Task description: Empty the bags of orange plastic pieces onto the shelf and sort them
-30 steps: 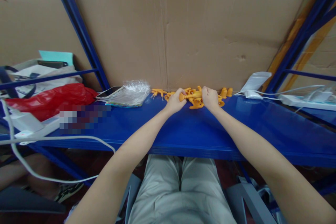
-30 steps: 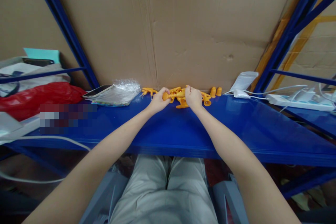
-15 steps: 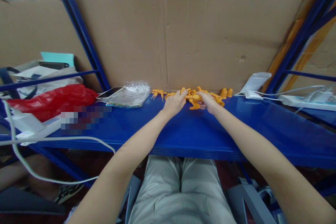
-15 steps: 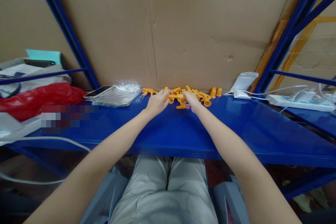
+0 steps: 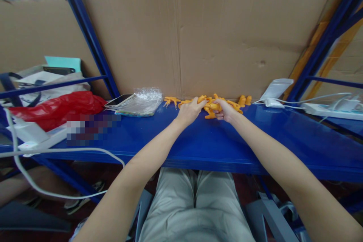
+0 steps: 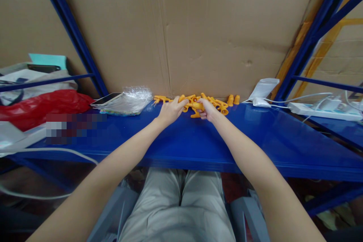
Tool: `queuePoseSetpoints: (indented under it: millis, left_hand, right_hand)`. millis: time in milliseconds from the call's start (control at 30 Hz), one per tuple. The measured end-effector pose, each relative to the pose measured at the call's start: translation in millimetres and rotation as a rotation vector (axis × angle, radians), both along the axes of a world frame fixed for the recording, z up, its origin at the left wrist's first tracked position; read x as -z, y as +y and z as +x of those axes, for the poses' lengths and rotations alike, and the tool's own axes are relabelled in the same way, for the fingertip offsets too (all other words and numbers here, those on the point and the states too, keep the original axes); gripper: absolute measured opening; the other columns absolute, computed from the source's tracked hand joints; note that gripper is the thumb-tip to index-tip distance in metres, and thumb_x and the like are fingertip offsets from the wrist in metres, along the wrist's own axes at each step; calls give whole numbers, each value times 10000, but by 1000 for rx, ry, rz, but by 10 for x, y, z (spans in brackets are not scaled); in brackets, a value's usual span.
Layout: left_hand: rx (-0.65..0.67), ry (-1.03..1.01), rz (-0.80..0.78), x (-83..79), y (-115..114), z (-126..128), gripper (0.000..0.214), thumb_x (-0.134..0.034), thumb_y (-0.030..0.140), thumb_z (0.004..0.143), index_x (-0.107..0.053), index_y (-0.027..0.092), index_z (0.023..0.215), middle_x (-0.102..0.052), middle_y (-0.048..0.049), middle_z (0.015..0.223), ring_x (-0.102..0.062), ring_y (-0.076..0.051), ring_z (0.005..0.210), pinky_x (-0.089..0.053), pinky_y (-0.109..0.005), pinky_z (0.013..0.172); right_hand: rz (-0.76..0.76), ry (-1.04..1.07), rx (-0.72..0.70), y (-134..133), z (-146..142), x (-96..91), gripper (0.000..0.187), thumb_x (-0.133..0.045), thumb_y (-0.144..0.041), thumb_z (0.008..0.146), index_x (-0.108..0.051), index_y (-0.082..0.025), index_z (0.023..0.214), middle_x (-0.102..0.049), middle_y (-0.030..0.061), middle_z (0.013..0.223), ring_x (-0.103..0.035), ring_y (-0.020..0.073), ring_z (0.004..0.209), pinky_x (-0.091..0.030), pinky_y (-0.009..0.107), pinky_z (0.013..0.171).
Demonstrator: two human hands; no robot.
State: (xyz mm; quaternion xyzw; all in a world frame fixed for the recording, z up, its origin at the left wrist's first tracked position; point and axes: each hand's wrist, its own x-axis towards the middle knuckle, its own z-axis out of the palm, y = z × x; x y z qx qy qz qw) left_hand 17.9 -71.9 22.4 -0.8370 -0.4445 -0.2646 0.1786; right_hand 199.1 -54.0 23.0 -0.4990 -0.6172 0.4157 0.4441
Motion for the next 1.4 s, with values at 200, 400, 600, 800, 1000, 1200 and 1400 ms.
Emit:
queuePoseSetpoints:
  millis: [200, 400, 600, 800, 1000, 1200, 1400]
  left_hand:
    - [-27, -103, -76, 1, -8, 5, 305, -466, 204, 933, -622, 253, 1191, -626, -102, 1150, -672, -215, 915, -521, -322, 795]
    - [-53, -121, -99, 0, -23, 19, 305, -474, 172, 913, -633, 250, 1162, -653, -87, 1135, -662, -229, 979, -510, -325, 825]
    - [-28, -227, -111, 34, 42, 12, 310, -514, 147, 878, -647, 241, 1142, -692, -79, 1082, -664, -236, 993, -506, -341, 866]
    - [64, -356, -144, 84, 153, 0, 278, -577, 135, 816, -674, 233, 1057, -720, -51, 993, -663, -233, 979, -502, -352, 885]
    - [249, -517, -291, 151, 300, -6, 196, -563, 92, 741, -669, 175, 883, -677, 7, 769, -639, -151, 754, -501, -280, 774]
    - [317, -587, -404, 203, 379, -10, 147, -559, 99, 712, -636, 164, 819, -630, 25, 697, -610, -138, 697, -519, -301, 758]
    - [375, -645, -427, 207, 378, 16, 94, -564, 110, 736, -616, 166, 791, -694, -23, 782, -631, -153, 785, -519, -321, 801]
  right_hand:
    - [-83, 130, 128, -15, -85, 38, 358, -433, -418, 921, -305, -250, 632, -251, -99, 429, -156, 63, 362, -124, 195, 341]
    - [92, 34, 309, -5, -134, 41, 250, -421, -249, 827, -351, -250, 586, -321, -54, 455, -267, 110, 409, -226, 236, 402]
    - [300, -105, 409, 51, -109, -5, 326, -444, -225, 806, -356, -237, 492, -380, -27, 476, -383, 142, 508, -306, 270, 523]
    - [403, -281, 482, -35, -117, -54, 342, -426, -225, 826, -352, -232, 493, -410, -18, 502, -422, 146, 548, -293, 277, 566]
    - [611, -481, 552, -107, -105, -69, 316, -416, -301, 848, -397, -234, 540, -479, 6, 508, -443, 156, 550, -290, 276, 567]
    - [724, -727, 563, -181, -99, -100, 307, -393, -346, 886, -497, -220, 626, -562, 50, 571, -514, 178, 568, -269, 280, 566]
    - [880, -839, 450, -250, -77, -137, 315, -391, -359, 912, -539, -203, 682, -625, 73, 645, -575, 177, 632, -283, 272, 574]
